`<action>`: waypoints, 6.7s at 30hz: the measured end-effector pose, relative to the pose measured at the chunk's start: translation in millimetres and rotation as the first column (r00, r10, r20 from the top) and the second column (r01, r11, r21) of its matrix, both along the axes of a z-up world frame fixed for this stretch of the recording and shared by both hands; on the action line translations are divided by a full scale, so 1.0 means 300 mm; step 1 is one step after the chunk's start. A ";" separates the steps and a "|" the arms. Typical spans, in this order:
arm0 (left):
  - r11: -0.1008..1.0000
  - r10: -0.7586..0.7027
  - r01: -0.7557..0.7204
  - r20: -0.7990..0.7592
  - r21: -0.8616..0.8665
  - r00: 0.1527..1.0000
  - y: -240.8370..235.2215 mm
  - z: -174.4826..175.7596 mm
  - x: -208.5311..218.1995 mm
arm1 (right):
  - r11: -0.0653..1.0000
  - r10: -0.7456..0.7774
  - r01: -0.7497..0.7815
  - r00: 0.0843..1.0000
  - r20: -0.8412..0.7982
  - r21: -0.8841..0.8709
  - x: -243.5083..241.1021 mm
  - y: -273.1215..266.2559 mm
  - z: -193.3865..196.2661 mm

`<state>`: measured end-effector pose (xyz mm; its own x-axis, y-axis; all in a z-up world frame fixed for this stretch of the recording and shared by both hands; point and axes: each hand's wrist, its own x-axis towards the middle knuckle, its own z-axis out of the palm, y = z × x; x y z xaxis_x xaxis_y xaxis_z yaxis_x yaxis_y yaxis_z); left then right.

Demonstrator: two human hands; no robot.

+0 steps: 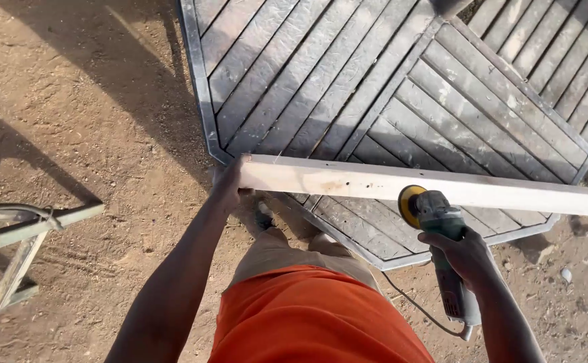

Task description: Sanding a wooden plank using an angle grinder with a sanding attachment to smooth the surfaces and edges.

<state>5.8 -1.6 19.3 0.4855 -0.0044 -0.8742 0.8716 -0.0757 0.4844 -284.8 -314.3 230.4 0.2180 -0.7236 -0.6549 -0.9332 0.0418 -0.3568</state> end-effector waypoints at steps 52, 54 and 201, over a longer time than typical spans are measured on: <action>0.791 0.455 -0.603 0.565 0.098 0.688 0.137 -0.181 -0.284 | 0.975 -0.046 -0.031 0.940 -0.338 -0.218 -0.709 -1.410 -0.236; 0.797 0.456 -0.596 0.554 0.094 0.697 0.131 -0.169 -0.293 | 0.974 0.000 -0.084 0.928 -0.373 -0.209 -0.692 -1.403 -0.232; 0.311 -0.700 0.813 0.697 0.492 -0.153 0.570 -0.426 0.136 | 0.987 -0.068 0.033 0.973 -0.222 -0.158 0.285 1.073 -0.255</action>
<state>46.7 169.5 -108.5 0.4128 -0.9029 -0.1197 -0.4673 -0.3228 0.8230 -199.4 7.4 154.0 0.0380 -0.8251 -0.5638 -0.9883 0.0524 -0.1432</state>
